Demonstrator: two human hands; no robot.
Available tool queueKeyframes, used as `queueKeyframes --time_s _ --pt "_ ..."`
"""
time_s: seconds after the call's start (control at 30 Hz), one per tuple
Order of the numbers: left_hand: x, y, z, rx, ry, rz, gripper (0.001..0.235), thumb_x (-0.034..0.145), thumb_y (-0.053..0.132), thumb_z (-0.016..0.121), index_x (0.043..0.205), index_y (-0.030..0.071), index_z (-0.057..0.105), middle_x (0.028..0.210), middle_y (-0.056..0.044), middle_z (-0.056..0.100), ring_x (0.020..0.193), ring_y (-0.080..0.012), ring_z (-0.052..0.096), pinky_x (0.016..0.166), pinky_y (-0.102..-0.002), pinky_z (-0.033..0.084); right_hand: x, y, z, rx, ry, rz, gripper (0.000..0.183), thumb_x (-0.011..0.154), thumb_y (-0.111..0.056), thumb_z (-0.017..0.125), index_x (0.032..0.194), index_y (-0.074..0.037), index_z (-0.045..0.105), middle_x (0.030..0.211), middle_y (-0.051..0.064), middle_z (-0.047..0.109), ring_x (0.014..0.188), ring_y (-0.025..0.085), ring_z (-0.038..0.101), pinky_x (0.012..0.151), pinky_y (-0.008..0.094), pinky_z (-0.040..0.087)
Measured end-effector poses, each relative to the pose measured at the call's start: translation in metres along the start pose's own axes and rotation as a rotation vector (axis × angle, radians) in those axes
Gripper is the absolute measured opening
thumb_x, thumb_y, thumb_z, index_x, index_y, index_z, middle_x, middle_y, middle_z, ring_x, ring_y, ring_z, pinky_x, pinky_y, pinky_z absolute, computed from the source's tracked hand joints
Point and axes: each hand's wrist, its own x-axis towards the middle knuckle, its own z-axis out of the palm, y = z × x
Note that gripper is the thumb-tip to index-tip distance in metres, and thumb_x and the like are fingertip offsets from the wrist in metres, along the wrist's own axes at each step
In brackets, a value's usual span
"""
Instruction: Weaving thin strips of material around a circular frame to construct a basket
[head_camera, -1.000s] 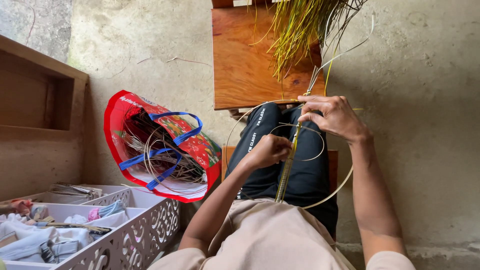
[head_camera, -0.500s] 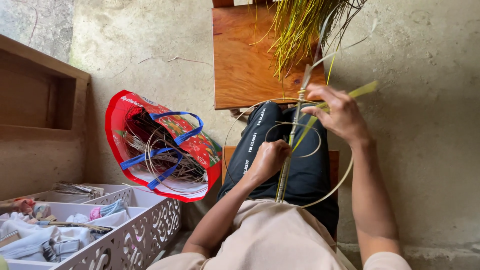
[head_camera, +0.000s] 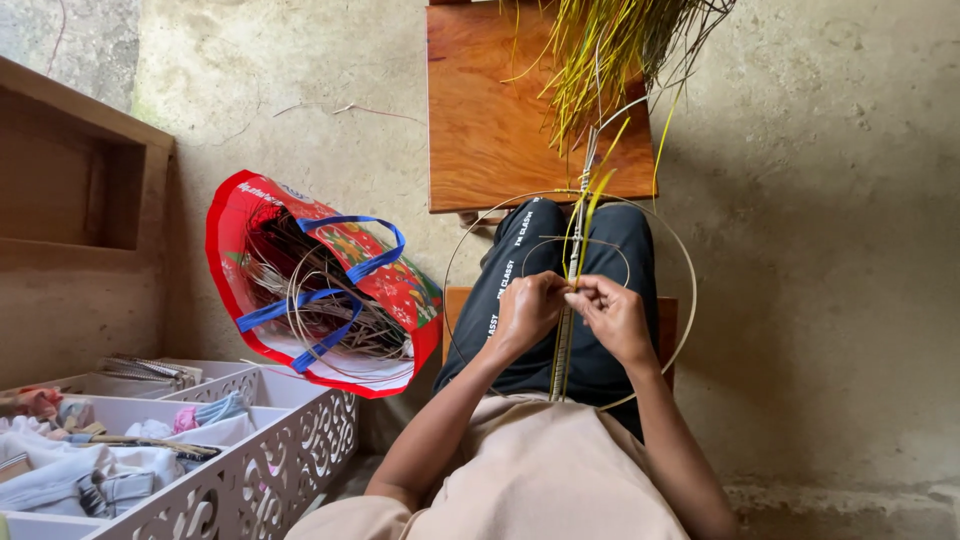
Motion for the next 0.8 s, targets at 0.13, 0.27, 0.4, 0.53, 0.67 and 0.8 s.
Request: queueKeyframes --time_s 0.13,0.27,0.4,0.53,0.67,0.8 --pt "-0.009 0.006 -0.007 0.030 0.007 0.002 0.016 0.090 0.034 0.072 0.099 0.022 0.077 0.079 -0.019 0.075 0.083 -0.0461 0.073 0.076 -0.056 0.059 0.012 -0.026 -0.006 0.034 0.036 -0.083 0.012 0.085 -0.003 0.082 0.096 -0.002 0.077 0.075 0.010 0.073 0.049 0.011 0.065 0.047 0.023 0.054" --pt "-0.014 0.006 -0.004 -0.009 0.044 0.047 0.014 0.091 0.033 0.070 0.098 0.022 0.076 0.076 -0.013 0.075 0.079 -0.0435 0.073 0.074 -0.054 0.060 0.040 -0.068 -0.036 -0.453 0.165 -0.588 0.008 0.089 -0.018 0.083 0.087 -0.012 0.078 0.104 0.009 0.071 0.097 0.033 0.068 0.089 0.042 0.052" --pt "-0.017 0.005 0.001 -0.030 0.075 0.138 0.011 0.091 0.032 0.070 0.096 0.023 0.074 0.074 -0.009 0.075 0.076 -0.0418 0.073 0.069 -0.055 0.059 0.071 -0.095 -0.040 -0.553 0.154 -0.799 0.010 0.089 -0.014 0.082 0.088 -0.007 0.075 0.138 0.015 0.065 0.129 0.044 0.055 0.110 0.054 0.041" --pt "-0.015 0.000 0.001 -0.073 0.125 0.148 0.009 0.091 0.029 0.070 0.097 0.023 0.073 0.072 -0.009 0.074 0.074 -0.0417 0.073 0.067 -0.054 0.059 0.085 -0.078 -0.032 -0.492 0.105 -0.790 0.012 0.090 -0.015 0.082 0.088 -0.007 0.074 0.132 0.015 0.068 0.125 0.042 0.062 0.110 0.052 0.042" --pt "-0.010 0.031 -0.032 0.104 0.301 0.358 0.006 0.091 0.025 0.065 0.092 0.026 0.071 0.073 -0.006 0.070 0.075 -0.0336 0.071 0.066 -0.045 0.057 0.080 -0.085 -0.030 -0.532 0.083 -0.818 0.009 0.089 -0.015 0.081 0.088 -0.010 0.074 0.133 0.013 0.068 0.124 0.042 0.062 0.107 0.055 0.046" --pt "0.021 0.065 -0.058 0.186 0.527 0.863 0.012 0.089 0.010 0.071 0.100 0.013 0.074 0.127 -0.015 0.064 0.120 -0.0401 0.061 0.096 -0.045 0.053 0.073 -0.108 -0.032 -0.530 0.045 -0.829 0.007 0.092 -0.007 0.076 0.087 -0.009 0.071 0.135 0.014 0.068 0.124 0.044 0.063 0.104 0.056 0.048"
